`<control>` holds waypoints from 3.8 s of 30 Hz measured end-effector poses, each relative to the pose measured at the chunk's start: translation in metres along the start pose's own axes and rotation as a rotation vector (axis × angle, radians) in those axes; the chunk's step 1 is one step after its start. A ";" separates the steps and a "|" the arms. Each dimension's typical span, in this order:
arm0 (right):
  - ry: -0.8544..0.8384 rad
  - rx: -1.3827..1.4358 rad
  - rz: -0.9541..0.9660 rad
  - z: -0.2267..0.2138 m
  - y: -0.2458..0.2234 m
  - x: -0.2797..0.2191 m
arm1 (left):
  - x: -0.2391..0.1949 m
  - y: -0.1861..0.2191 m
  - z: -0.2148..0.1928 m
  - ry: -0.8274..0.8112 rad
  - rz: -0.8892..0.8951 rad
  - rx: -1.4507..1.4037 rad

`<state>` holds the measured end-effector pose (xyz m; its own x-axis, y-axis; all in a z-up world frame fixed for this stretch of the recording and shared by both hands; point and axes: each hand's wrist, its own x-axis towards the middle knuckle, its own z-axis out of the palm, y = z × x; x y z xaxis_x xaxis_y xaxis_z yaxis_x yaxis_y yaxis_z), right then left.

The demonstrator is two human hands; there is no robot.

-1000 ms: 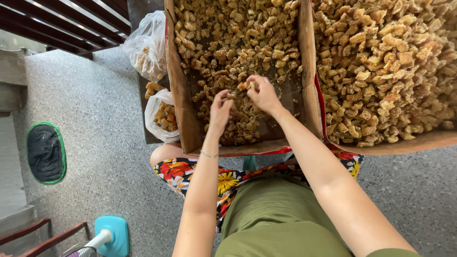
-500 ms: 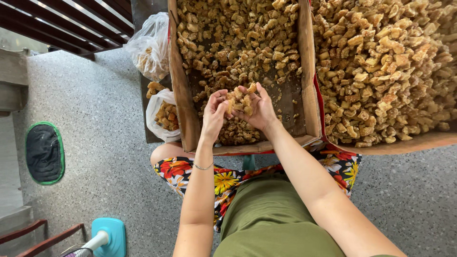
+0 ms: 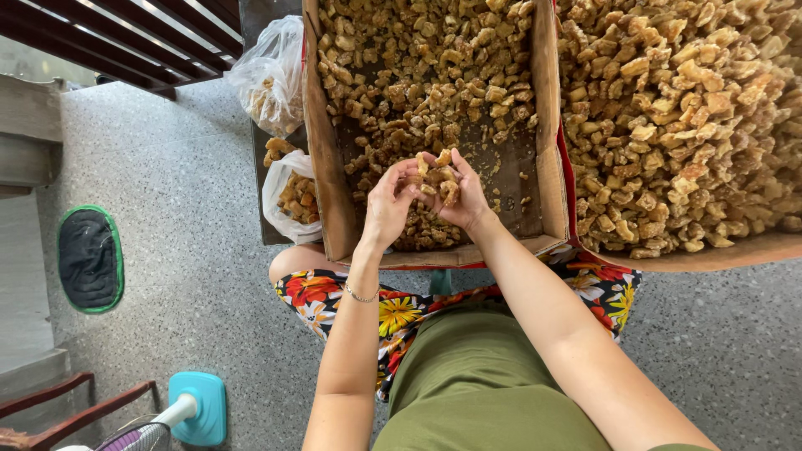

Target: The person sits on the floor and sorts dried fruit pieces by hand from a cardboard box into a plastic bag. They repeatedly pick up handfuls, separate pieces, and transfer them between containers.

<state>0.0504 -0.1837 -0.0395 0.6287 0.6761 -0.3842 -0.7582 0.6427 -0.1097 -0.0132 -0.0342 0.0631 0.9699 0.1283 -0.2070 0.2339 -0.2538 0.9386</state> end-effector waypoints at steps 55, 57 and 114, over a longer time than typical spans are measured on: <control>0.128 -0.071 0.004 0.002 0.003 0.002 | 0.031 -0.016 -0.007 -0.142 -0.079 -0.001; 0.121 -0.085 -0.004 -0.004 0.003 0.001 | 0.024 -0.011 -0.002 -0.118 0.065 0.170; 0.692 -2.546 0.048 -0.013 -0.154 0.058 | -0.014 -0.092 -0.008 0.222 0.046 0.503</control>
<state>0.2014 -0.2484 -0.0567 0.8731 0.2315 -0.4291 0.1839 -0.9714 -0.1500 -0.0491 -0.0046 -0.0177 0.9551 0.2913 -0.0542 0.2475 -0.6839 0.6863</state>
